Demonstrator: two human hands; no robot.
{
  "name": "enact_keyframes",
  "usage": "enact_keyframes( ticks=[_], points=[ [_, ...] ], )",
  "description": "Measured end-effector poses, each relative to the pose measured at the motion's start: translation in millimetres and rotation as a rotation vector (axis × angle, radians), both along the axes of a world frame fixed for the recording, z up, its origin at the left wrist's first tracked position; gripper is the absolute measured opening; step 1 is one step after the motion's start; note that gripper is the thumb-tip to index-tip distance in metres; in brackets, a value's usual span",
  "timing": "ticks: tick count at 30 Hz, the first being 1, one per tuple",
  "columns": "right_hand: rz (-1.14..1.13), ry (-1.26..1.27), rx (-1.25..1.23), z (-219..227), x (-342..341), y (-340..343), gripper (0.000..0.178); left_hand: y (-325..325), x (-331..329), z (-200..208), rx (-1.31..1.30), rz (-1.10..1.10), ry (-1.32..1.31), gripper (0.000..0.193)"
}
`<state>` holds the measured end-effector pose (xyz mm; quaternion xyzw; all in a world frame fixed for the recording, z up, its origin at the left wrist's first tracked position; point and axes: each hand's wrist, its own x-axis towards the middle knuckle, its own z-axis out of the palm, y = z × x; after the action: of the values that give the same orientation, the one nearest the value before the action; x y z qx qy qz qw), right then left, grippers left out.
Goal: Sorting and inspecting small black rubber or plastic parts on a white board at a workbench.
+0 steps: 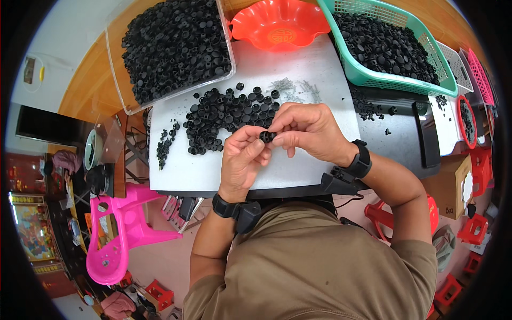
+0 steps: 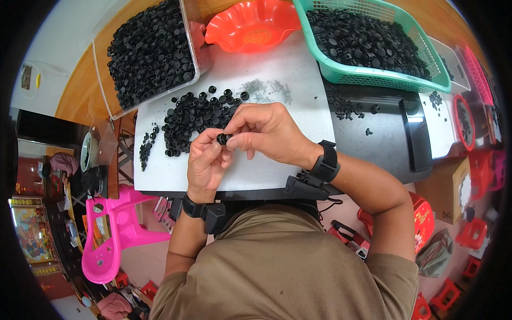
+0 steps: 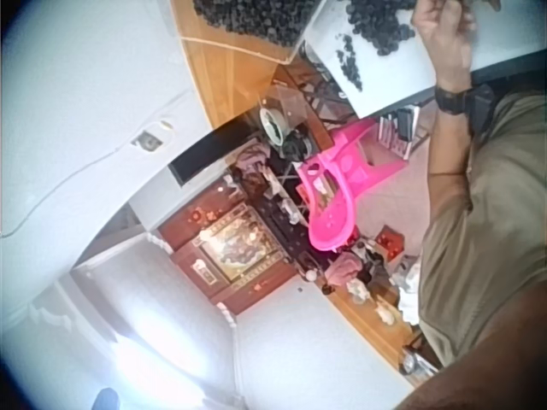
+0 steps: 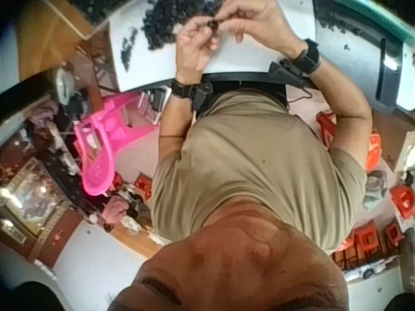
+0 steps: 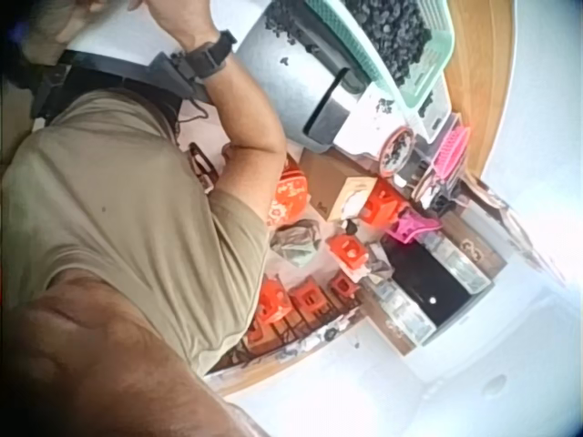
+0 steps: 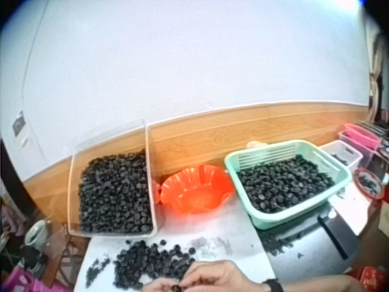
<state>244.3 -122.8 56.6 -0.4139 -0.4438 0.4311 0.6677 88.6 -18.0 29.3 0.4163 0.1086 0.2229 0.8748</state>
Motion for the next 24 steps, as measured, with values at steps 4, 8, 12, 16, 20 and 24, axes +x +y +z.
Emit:
enact_keyframes(
  ticks=[4,8,12,16,20,24],
  points=[
    [-0.002,0.054,-0.003,1.0,-1.2,0.5,0.01,-1.4,1.6,-0.1,-0.039,-0.007,-0.011,0.022],
    [-0.011,0.117,-0.056,1.5,-3.6,0.5,0.006,-2.8,3.3,-0.5,-0.003,0.03,-0.038,0.022],
    [-0.031,0.106,-0.067,1.8,-4.2,0.1,0.004,-4.5,3.8,1.0,0.133,0.098,-0.031,0.023],
    [-0.018,0.063,-0.056,2.1,-4.7,-0.5,0.004,-2.8,2.7,-0.7,0.258,0.138,-0.039,0.027],
    [-0.029,0.056,-0.057,1.1,-6.1,0.2,0.004,-3.1,2.9,1.9,0.378,0.175,-0.024,0.022],
    [-0.048,0.017,-0.045,-2.1,-6.8,1.5,0.004,-1.5,3.0,0.2,0.483,0.192,-0.037,0.019]
  ],
)
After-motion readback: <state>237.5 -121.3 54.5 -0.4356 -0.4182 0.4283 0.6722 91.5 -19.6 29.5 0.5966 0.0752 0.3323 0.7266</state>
